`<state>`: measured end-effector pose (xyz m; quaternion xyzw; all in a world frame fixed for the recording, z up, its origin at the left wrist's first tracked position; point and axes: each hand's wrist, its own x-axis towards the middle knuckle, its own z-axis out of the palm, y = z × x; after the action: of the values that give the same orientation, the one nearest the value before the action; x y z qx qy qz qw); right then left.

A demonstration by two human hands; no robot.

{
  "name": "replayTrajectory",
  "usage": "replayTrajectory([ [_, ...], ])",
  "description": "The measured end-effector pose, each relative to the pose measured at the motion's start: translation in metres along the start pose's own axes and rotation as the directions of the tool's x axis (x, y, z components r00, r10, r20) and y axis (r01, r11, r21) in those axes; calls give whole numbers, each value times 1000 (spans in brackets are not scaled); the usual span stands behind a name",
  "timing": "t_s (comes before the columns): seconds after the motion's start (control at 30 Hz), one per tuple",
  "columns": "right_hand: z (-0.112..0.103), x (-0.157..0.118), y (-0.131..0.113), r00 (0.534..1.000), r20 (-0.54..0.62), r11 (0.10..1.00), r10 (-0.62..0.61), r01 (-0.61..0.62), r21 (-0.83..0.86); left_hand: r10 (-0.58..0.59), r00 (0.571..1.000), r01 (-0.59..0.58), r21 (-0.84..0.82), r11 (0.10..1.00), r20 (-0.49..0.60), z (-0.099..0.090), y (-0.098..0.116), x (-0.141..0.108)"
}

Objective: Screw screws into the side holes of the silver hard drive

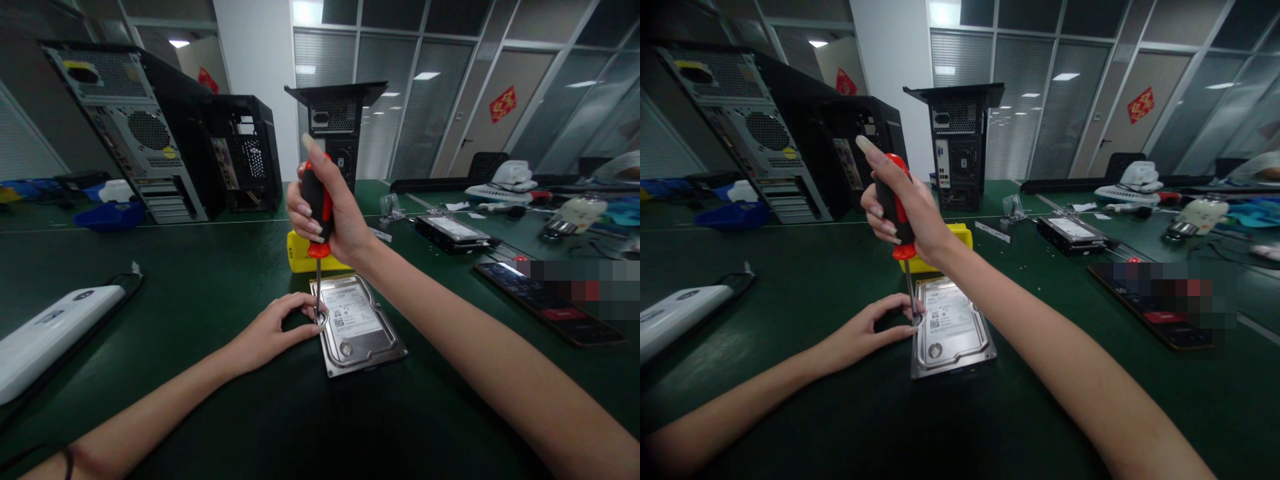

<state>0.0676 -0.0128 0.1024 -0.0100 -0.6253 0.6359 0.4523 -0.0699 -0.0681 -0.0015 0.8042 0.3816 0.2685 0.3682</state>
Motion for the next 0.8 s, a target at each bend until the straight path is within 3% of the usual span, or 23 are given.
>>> replayTrajectory([
  [0.23,-1,1,0,1000,31,1000,-5,6,-15,6,1000,-6,0,1000,-3,0,-2,-1],
  [0.47,1,1,0,999,-31,999,33,-34,-34,-1,1000,1,6,1000,-9,0,-2,-1],
  [0.8,-2,2,1,999,35,1000,-2,2,-6,6,1000,-6,-1,1000,-5,0,-1,-1],
])
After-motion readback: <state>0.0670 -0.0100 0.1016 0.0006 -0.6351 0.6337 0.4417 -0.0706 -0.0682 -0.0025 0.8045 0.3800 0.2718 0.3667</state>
